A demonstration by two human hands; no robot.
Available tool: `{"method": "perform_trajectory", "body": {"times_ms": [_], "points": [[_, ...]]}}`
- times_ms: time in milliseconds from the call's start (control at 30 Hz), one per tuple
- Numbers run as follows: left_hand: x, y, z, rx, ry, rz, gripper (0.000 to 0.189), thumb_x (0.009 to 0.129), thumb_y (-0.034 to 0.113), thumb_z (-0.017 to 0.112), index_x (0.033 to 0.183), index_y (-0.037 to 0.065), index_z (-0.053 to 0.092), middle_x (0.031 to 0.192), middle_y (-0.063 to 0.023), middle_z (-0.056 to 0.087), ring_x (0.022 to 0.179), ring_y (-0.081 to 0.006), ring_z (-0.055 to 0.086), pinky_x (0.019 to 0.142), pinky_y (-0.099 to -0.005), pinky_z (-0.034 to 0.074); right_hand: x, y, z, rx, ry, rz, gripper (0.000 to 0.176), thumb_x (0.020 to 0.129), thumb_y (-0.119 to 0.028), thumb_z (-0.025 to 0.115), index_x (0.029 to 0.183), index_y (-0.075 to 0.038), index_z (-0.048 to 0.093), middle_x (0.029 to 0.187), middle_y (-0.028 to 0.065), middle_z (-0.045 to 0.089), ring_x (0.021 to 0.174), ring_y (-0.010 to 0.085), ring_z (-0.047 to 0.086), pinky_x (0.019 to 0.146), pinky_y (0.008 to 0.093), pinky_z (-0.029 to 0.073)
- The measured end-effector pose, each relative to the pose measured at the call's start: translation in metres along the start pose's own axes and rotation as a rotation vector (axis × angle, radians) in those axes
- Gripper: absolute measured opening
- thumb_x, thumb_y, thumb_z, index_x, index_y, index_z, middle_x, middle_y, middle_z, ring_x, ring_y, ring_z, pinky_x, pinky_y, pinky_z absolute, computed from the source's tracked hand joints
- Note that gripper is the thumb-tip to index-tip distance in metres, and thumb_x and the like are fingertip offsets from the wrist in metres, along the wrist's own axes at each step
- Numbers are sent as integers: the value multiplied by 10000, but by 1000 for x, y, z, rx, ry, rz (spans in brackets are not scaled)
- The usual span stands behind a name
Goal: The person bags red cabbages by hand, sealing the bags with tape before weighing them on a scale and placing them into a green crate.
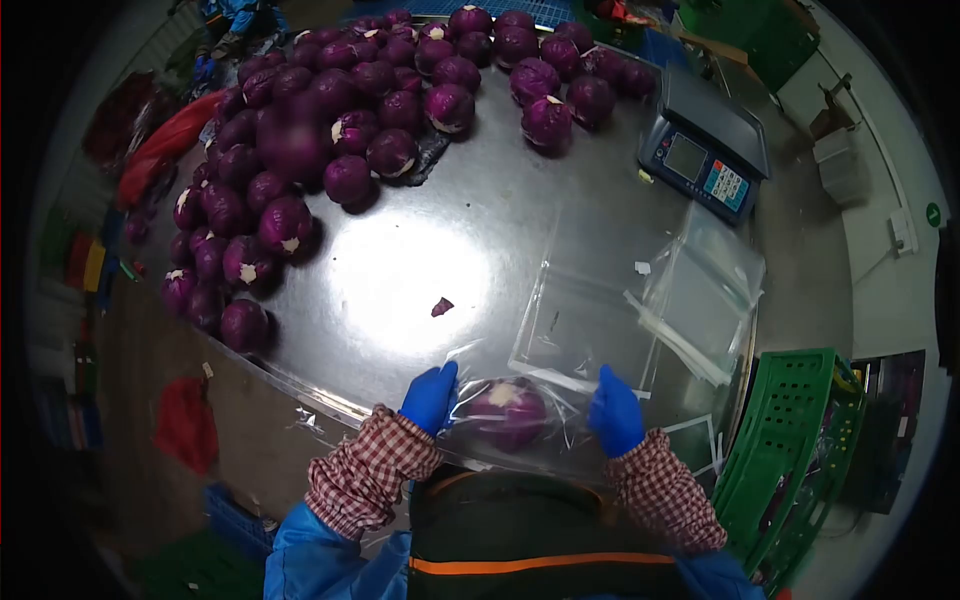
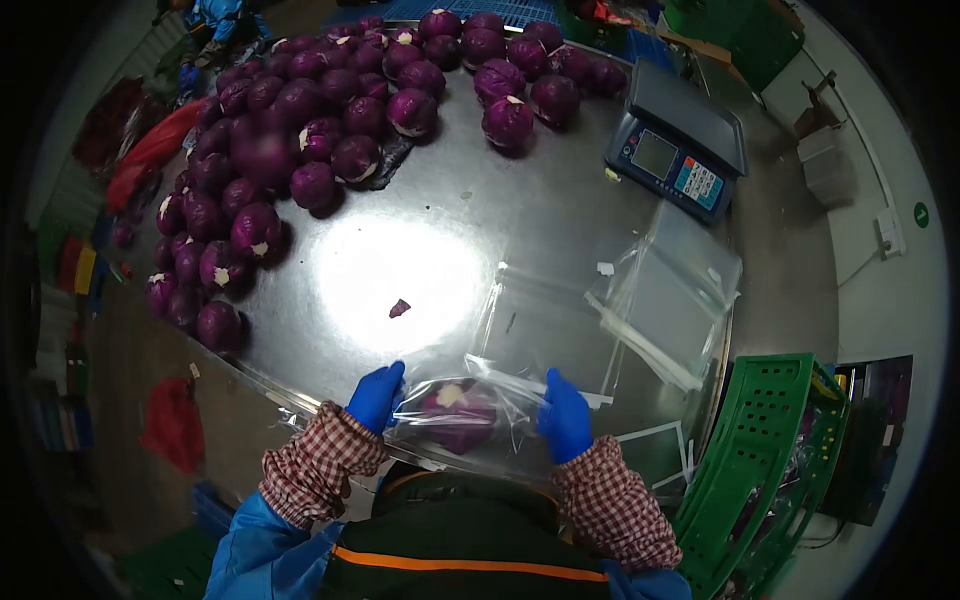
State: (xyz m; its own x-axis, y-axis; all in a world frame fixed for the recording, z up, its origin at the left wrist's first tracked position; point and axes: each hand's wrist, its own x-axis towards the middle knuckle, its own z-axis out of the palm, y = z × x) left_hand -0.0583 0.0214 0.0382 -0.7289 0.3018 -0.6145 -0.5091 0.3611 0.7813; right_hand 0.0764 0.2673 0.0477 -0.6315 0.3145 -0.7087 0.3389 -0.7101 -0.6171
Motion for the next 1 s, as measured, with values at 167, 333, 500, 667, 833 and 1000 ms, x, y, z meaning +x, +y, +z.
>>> {"method": "perform_trajectory", "body": {"times_ms": [167,333,500,667,833,1000], "points": [[-5,-67,-30,789,-362,245,95,756,150,523,799,71,553,667,-103,550,636,-222,564,598,-321,450,-5,76,-66,-1262,-306,-618,178,828,-179,483,771,-44,584,648,115,561,581,222,559,531,328,439],[1,-52,-21,380,-445,-300,233,793,242,505,817,29,597,610,-91,575,485,-180,551,515,-304,461,-12,86,-19,-1146,-329,142,222,801,-198,499,811,1,594,649,103,573,599,235,563,589,342,461],[-5,-3,-9,881,-122,901,555,696,130,640,1202,47,427,1094,-184,515,928,-251,550,683,-331,487,-29,48,20,-1697,-304,-135,299,789,-247,514,969,-14,571,1008,200,544,923,312,537,789,391,430],[-5,-33,8,685,-639,781,708,687,123,662,1285,57,288,1275,-196,344,1133,-313,403,926,-394,361,-4,77,3,-1505,-451,-643,536,730,-168,608,1187,13,395,1279,231,272,1171,371,293,976,380,281],[37,-97,1,420,-955,298,768,730,85,651,1340,89,185,1315,-157,309,1209,-252,321,985,-372,311,25,85,-9,-464,-640,139,529,770,-217,615,1188,16,391,1075,179,507,1003,252,493,896,354,376],[-2,-36,20,119,-1099,191,595,818,130,566,1315,67,244,1291,-108,356,1146,-189,402,971,-341,352,-12,105,-65,-749,-573,-235,483,809,-133,565,1227,5,365,1111,142,505,972,199,517,876,307,414]]}}
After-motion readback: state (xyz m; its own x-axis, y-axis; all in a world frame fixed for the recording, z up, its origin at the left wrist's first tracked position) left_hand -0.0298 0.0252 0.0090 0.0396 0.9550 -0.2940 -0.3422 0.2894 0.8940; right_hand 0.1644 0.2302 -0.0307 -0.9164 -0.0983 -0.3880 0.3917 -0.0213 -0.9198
